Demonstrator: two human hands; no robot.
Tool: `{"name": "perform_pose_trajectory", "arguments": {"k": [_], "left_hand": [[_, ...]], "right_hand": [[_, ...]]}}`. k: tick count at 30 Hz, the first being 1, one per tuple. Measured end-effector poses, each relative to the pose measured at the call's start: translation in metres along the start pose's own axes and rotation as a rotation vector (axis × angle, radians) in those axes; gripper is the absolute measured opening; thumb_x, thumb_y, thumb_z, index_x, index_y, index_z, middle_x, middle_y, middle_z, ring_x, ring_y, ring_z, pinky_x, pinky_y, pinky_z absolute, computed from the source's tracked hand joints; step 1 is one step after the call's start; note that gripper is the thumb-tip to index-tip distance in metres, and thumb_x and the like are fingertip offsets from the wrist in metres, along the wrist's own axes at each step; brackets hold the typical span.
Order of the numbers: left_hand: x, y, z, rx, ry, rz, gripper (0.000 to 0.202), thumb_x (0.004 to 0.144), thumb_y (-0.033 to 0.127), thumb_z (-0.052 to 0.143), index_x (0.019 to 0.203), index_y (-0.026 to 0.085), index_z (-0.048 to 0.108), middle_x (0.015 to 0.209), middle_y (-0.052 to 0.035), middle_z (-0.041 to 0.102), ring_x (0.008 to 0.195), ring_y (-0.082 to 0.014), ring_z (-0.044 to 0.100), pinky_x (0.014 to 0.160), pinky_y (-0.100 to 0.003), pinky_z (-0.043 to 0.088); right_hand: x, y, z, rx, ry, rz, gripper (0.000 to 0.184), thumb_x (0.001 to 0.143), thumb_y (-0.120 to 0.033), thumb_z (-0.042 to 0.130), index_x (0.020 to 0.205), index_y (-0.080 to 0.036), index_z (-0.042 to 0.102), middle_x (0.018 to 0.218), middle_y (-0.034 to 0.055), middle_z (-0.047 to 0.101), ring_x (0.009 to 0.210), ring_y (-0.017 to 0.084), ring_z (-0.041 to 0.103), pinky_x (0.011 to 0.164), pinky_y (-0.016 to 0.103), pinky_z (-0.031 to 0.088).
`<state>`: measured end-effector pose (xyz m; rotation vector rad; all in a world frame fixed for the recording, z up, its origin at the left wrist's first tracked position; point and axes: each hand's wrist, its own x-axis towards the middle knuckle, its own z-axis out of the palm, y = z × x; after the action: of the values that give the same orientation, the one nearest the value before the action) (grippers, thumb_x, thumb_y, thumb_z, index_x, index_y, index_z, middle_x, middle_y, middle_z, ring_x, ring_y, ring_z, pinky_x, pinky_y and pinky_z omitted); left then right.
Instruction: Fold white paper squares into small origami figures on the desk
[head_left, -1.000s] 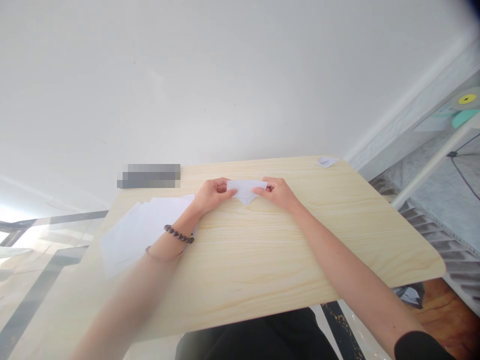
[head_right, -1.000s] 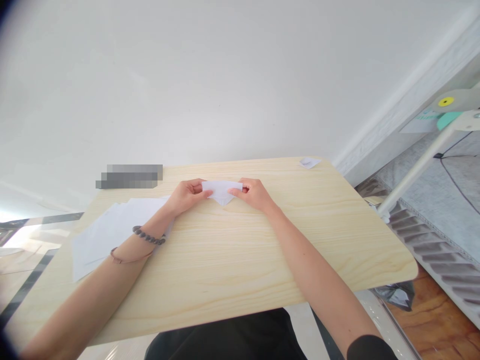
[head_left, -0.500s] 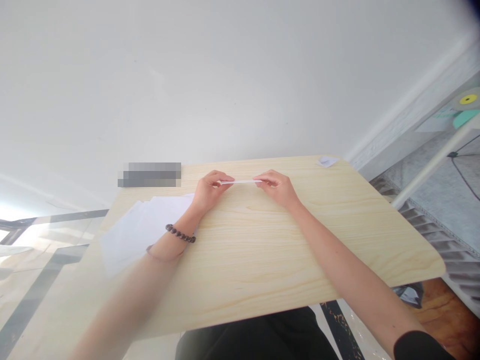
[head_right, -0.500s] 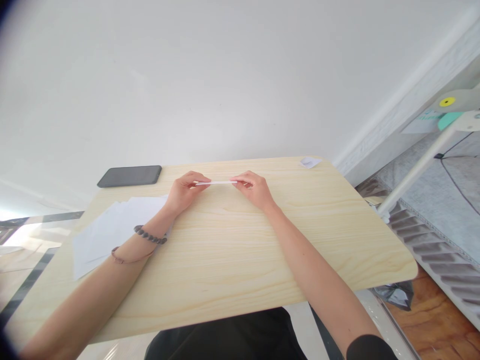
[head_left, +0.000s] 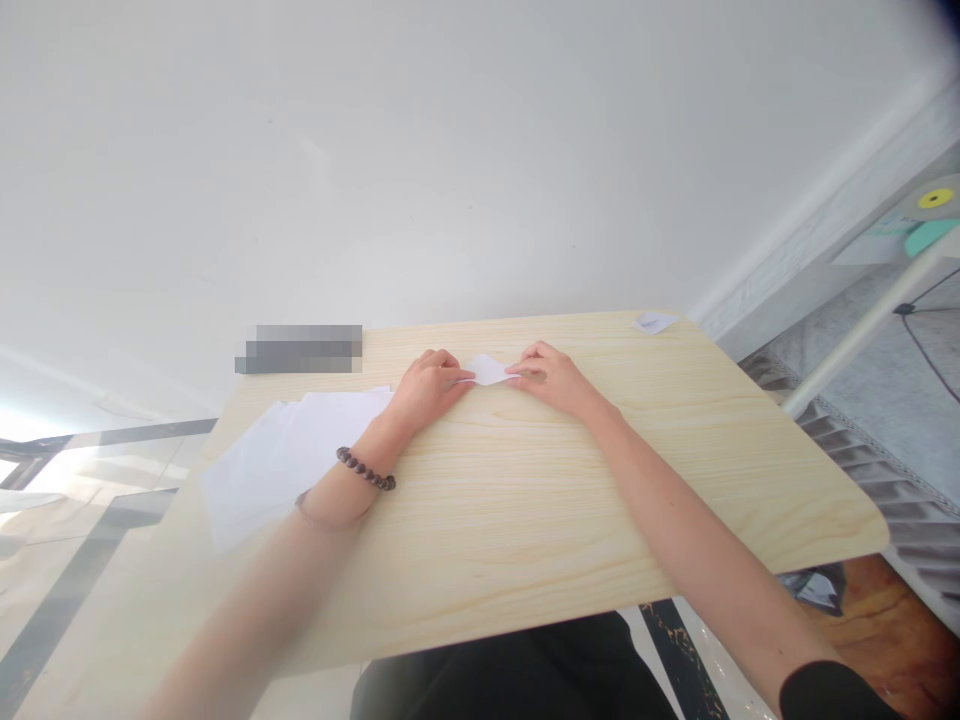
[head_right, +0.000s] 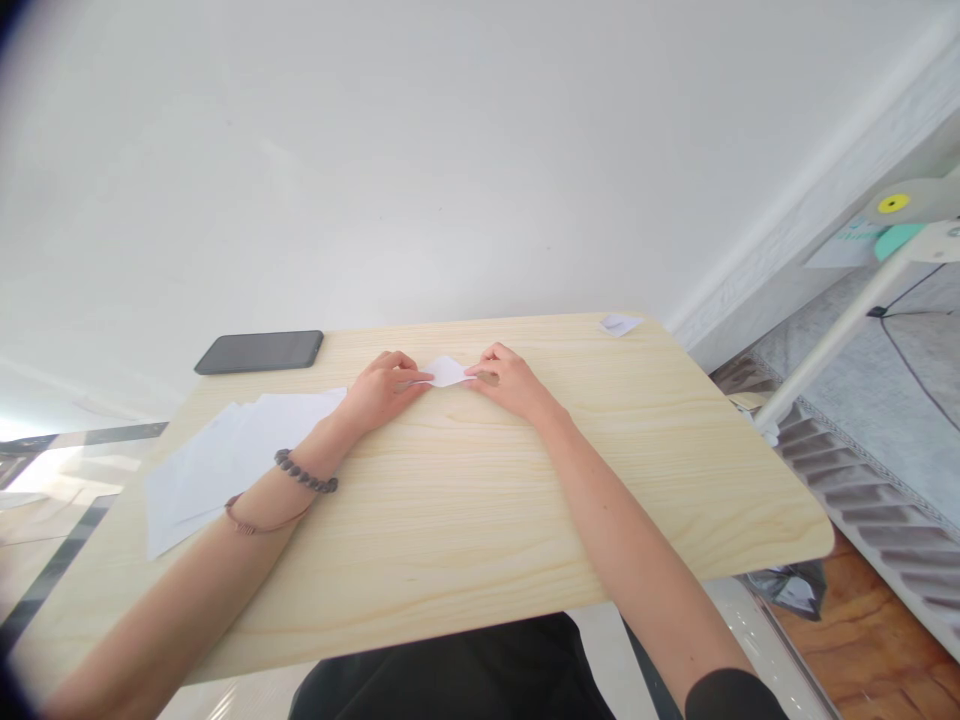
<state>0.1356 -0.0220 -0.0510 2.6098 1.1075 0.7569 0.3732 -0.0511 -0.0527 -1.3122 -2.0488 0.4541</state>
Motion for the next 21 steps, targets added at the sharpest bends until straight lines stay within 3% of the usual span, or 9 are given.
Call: {"name": "perform_pose_trajectory", "arguments": {"k": [5,10,16,21], "left_hand": [[0.0002,0.0035,-0.0025,0.043,-0.006,0.019,0.027,0.085,0.034,0.043,0.095,0.026,0.067,0.086,-0.0051,0.058,0.083,-0.0185,0.049,0.077,-0.033,0.04],[0.002,0.0038,-0.0049,0.027,-0.02,-0.002,0.028,0.085,0.033,0.042,0.095,0.022,0.066,0.089,-0.0059,0.061,0.084,-0.0192,0.05,0.077,-0.033,0.041],[0.0024,0.0008,-0.0081,0.047,-0.026,0.002,0.024,0.084,0.031,0.045,0.094,0.022,0.065,0.088,-0.0056,0.064,0.085,-0.0196,0.053,0.075,-0.031,0.041],[0.001,0.0002,-0.0081,0.078,-0.025,-0.023,0.024,0.084,0.029,0.045,0.095,0.023,0.066,0.092,-0.0052,0.066,0.086,-0.0193,0.057,0.074,-0.029,0.042]], "right_hand": [[0.0009,-0.0019,-0.0022,0.057,-0.013,-0.052,0.022,0.081,-0.034,0.05,0.087,-0.024,0.068,0.089,0.0035,0.055,0.07,0.012,0.052,0.064,0.027,0.042],[0.0033,-0.0046,0.0012,0.052,0.014,0.021,0.024,0.081,-0.034,0.048,0.073,-0.019,0.064,0.079,0.0029,0.057,0.066,0.012,0.05,0.062,0.026,0.04],[0.001,-0.0081,0.0005,0.099,-0.026,0.037,0.021,0.078,-0.036,0.053,0.084,-0.021,0.066,0.082,0.0025,0.056,0.069,0.012,0.051,0.064,0.026,0.041],[0.0005,-0.0054,0.0,0.092,-0.035,0.036,0.018,0.075,-0.035,0.056,0.077,-0.021,0.067,0.083,0.002,0.055,0.067,0.011,0.052,0.062,0.026,0.041]]}}
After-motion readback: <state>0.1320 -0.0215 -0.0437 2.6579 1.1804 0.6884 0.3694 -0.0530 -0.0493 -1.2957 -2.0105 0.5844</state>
